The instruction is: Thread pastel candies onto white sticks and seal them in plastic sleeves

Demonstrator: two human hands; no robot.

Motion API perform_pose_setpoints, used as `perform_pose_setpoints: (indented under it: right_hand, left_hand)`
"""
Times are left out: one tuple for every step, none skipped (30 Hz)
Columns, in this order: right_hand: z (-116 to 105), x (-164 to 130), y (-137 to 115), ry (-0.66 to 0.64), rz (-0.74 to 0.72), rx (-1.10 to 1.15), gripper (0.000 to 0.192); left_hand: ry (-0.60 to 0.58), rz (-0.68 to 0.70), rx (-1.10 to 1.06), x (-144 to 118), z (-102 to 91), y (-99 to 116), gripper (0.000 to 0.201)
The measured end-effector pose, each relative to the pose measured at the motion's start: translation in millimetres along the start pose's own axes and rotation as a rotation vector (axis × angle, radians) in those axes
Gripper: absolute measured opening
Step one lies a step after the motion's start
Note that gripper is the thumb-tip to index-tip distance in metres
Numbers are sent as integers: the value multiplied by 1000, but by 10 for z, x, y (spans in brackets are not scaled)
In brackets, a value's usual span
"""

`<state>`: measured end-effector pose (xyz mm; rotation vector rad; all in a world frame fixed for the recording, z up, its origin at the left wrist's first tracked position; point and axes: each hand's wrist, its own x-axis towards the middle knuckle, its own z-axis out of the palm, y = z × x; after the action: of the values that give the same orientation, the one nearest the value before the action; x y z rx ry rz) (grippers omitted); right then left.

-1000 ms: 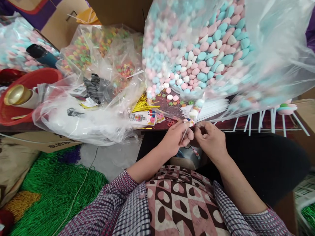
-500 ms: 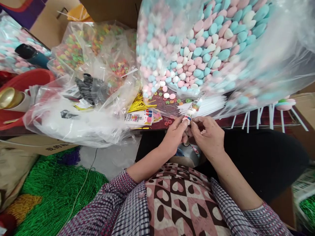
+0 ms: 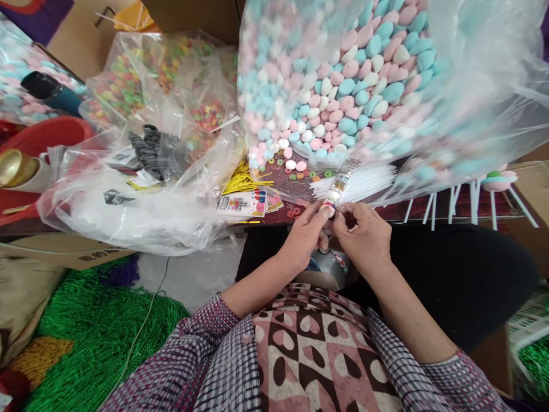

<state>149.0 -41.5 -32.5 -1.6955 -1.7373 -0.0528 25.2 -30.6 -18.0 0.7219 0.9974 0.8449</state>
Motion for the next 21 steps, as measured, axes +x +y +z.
perform_pose_setpoints:
  right_hand:
    - [2,3,3,-11,23,6,8]
    - [2,5,7,-21,44,15,7]
    - [0,7,12,-28,61,27,7]
    - [-4,7,16,-33,69,40,6]
    - [-9,5,19,-37,68,51,6]
    - [-15,0,18,-37,55,55,6]
    - [-20,-9,13,-31,31,50,7]
    - [-25,-23,2,-16,1,36,8]
    - [-29,-40,-13,-6,-43,24,8]
    - [-32,-59,-33,-5,-101,20,9]
    - [-36,-78,-55,-11,-164,27,9]
    - [-41,-96,-76,-26,-226,45,9]
    - [-48,-110,-93,-46,-272,70,9]
    - [-59,-118,-105,-67,-288,99,10]
    - [-73,-120,-108,-80,-263,131,10]
    - [-89,-116,-105,-77,-200,166,9]
    - [-105,-107,-96,-71,-113,210,8]
    - [-118,-96,-85,-60,-24,256,7]
    - [-128,-84,-72,-44,57,292,8]
    - [-131,-73,-62,-28,112,316,10]
    - [-127,-64,-55,-17,142,325,13]
  left_hand:
    - [0,-7,1,0,2,14,39]
    - [5,-16,8,-2,6,29,36]
    - [15,-23,17,-5,11,45,33]
    - [30,-29,24,-9,16,59,32]
    - [42,-34,27,-11,21,68,33]
    - [51,-34,27,-12,24,71,34]
    - [58,-30,22,-9,27,66,36]
    - [62,-23,13,-3,27,56,37]
    - [67,-11,0,8,26,40,38]
    - [75,10,-24,21,22,23,37]
    - [83,39,-59,36,16,6,35]
    - [88,67,-96,48,8,-6,31]
    - [87,85,-127,57,-2,-11,27]
    - [77,91,-145,59,-13,-8,25]
    - [61,88,-146,55,-24,3,25]
    - [39,77,-129,45,-33,20,26]
    - [16,63,-99,31,-41,40,26]
    - [-6,52,-68,15,-46,61,25]
    - [-30,43,-46,-1,-48,77,24]
    - [-52,33,-36,-14,-47,88,22]
    - [-68,19,-40,-23,-44,92,21]
